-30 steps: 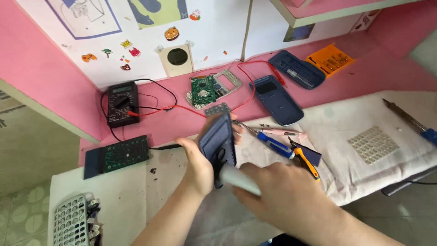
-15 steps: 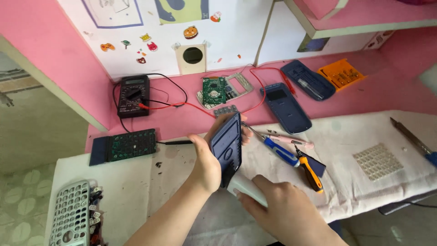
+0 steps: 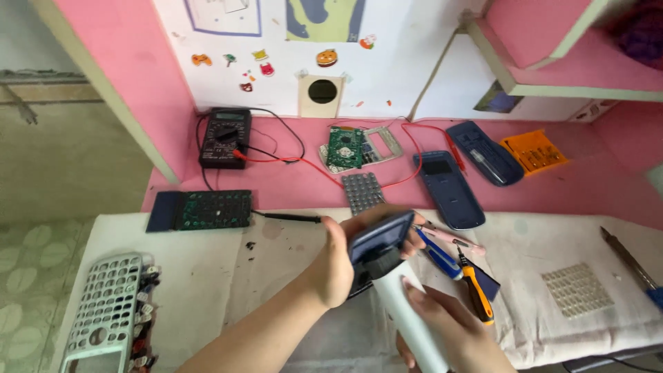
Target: The person is cleaning the plastic casing of a calculator using a small handheld electronic cleaning tool.
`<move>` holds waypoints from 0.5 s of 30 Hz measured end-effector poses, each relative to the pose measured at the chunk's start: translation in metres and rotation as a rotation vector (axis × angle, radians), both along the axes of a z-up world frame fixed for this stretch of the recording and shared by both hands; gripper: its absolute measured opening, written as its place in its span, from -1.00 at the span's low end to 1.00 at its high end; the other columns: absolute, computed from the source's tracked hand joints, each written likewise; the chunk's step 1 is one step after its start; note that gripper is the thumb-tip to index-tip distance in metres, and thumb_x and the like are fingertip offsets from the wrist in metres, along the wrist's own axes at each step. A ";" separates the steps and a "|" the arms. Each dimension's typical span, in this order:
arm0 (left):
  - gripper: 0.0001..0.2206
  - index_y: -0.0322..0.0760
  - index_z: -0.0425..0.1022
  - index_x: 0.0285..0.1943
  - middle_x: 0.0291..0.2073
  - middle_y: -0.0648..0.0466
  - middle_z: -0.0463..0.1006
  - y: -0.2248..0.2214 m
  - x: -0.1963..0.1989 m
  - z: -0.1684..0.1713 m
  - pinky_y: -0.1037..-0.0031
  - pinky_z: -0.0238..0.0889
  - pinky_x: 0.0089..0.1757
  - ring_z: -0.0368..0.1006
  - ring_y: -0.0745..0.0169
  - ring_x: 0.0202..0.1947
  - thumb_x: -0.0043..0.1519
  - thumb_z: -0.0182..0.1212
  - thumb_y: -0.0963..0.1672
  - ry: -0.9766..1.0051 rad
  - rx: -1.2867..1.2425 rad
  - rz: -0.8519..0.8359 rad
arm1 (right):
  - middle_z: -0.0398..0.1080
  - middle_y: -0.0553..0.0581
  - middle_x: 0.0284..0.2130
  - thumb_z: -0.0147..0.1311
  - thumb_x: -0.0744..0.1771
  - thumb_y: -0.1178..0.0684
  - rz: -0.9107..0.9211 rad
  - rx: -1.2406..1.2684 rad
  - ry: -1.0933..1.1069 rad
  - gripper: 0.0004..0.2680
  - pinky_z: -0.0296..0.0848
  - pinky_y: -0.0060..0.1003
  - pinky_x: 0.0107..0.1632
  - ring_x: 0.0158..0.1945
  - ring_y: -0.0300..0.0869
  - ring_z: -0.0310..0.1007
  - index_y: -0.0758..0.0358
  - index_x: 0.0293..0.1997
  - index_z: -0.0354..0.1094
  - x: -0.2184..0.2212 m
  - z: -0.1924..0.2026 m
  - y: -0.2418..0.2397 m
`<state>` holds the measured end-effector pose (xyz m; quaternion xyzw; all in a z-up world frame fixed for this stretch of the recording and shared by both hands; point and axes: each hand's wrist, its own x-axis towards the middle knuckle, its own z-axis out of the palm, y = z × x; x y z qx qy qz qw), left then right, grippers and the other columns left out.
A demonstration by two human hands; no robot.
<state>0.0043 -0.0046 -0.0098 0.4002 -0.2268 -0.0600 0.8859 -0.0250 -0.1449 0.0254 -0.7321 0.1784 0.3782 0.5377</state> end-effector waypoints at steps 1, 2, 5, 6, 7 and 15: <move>-0.15 -0.42 0.30 0.04 -0.24 0.01 0.45 0.001 -0.001 0.000 0.51 0.19 -0.03 0.35 0.33 -0.18 -0.10 -0.37 0.30 0.002 -0.004 0.013 | 0.25 0.37 -0.83 -0.12 0.25 -0.16 -0.021 -0.031 0.013 -0.56 0.15 -0.32 -0.59 -0.74 -0.02 0.24 0.52 -0.75 0.25 0.000 0.002 0.001; -0.15 -0.41 0.29 0.04 -0.24 0.01 0.45 0.002 0.000 0.001 0.48 0.20 -0.04 0.35 0.29 -0.17 -0.09 -0.38 0.30 -0.016 0.025 0.017 | 0.26 0.39 -0.81 -0.10 0.25 -0.14 -0.050 -0.059 0.024 -0.58 0.15 -0.31 -0.58 -0.72 -0.01 0.25 0.54 -0.71 0.27 0.000 0.004 0.003; -0.14 -0.42 0.29 0.05 -0.25 -0.03 0.45 0.005 0.004 -0.001 0.46 0.20 -0.06 0.35 0.25 -0.18 -0.09 -0.41 0.31 -0.012 0.031 0.010 | 0.26 0.36 -0.71 -0.05 0.24 -0.13 0.002 -0.124 -0.038 -0.66 0.15 -0.32 -0.50 -0.62 -0.02 0.26 0.45 -0.59 0.26 -0.003 0.020 0.017; -0.14 -0.42 0.30 0.04 -0.25 -0.05 0.45 0.005 0.006 -0.003 0.46 0.19 -0.06 0.35 0.23 -0.20 -0.10 -0.41 0.30 0.014 0.003 -0.004 | 0.25 0.31 -0.63 -0.02 0.23 -0.13 0.082 -0.167 -0.106 -0.72 0.14 -0.33 -0.43 -0.54 -0.06 0.25 0.35 -0.52 0.23 -0.005 0.027 0.023; -0.14 -0.42 0.30 0.04 -0.25 -0.05 0.45 0.005 0.005 -0.003 0.46 0.19 -0.06 0.35 0.23 -0.20 -0.10 -0.41 0.30 0.014 0.001 0.000 | 0.24 0.25 -0.56 0.01 0.22 -0.12 0.163 -0.209 -0.174 -0.77 0.12 -0.34 -0.36 -0.46 -0.09 0.24 0.25 -0.44 0.20 -0.004 0.031 0.019; -0.12 -0.42 0.27 0.07 -0.23 0.00 0.44 0.005 0.005 -0.002 0.46 0.19 -0.02 0.34 0.28 -0.16 -0.12 -0.40 0.31 0.007 0.033 -0.015 | 0.18 -0.18 0.07 0.25 0.12 -0.10 0.760 -0.532 -0.734 -0.43 0.04 -0.43 0.17 0.19 -0.38 0.15 -0.54 0.19 0.01 -0.004 -0.069 -0.061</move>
